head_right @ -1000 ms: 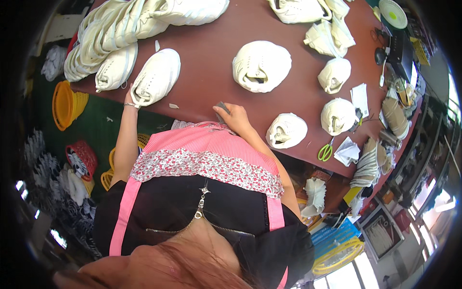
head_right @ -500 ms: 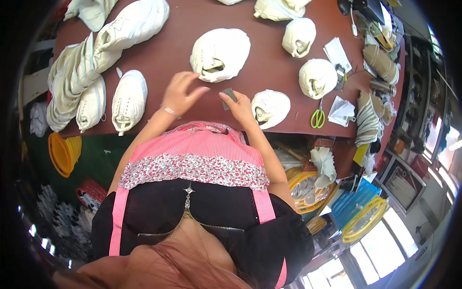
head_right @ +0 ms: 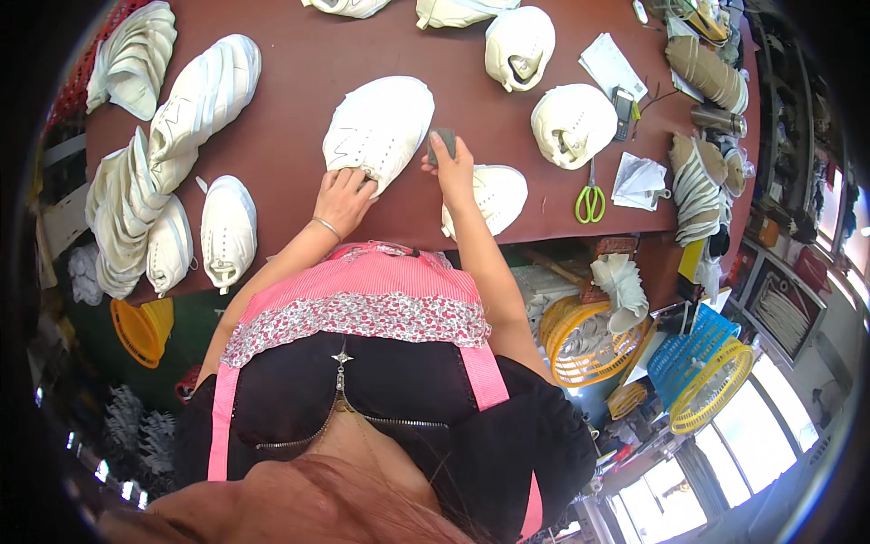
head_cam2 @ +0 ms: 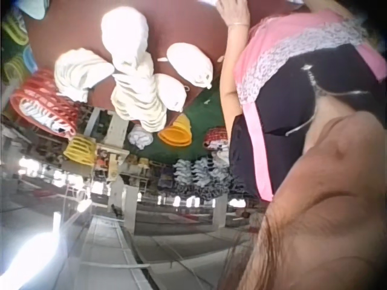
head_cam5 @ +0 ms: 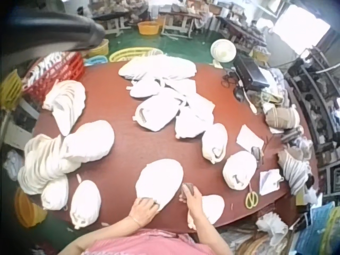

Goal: Cleaning white shoes using a small abrasive block to remove marks.

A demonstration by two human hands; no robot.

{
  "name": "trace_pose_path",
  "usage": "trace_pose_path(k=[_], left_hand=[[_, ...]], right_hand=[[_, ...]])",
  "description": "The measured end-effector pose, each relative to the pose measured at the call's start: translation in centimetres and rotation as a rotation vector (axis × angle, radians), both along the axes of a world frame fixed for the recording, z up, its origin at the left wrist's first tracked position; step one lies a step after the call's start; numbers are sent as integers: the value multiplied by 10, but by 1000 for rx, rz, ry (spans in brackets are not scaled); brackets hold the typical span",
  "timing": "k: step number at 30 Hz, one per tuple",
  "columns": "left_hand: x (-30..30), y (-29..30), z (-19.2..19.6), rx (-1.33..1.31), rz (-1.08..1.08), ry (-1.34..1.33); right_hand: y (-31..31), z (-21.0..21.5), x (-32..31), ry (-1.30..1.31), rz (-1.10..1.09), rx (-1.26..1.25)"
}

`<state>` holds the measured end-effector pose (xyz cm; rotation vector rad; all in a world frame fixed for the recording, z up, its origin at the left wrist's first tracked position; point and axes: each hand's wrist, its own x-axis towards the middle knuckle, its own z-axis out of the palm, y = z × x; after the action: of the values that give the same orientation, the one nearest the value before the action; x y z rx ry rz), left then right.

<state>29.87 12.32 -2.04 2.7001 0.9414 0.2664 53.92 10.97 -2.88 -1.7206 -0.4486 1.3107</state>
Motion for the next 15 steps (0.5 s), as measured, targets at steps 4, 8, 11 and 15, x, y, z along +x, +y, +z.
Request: trace_pose_path(k=[4,8,11,15], left_hand=[[9,4,-16,5,85,2],[11,7,-21,-25,104,6],[11,8,-23,-81,129,6],[9,6,-23,-135,156,26]], right_hand=[[42,-5,-10,-158,106,170],[71,-21,-44,-959,708,615],[99,-76,2,-1371,748,459],[121,-74,18,-1327,671,265]])
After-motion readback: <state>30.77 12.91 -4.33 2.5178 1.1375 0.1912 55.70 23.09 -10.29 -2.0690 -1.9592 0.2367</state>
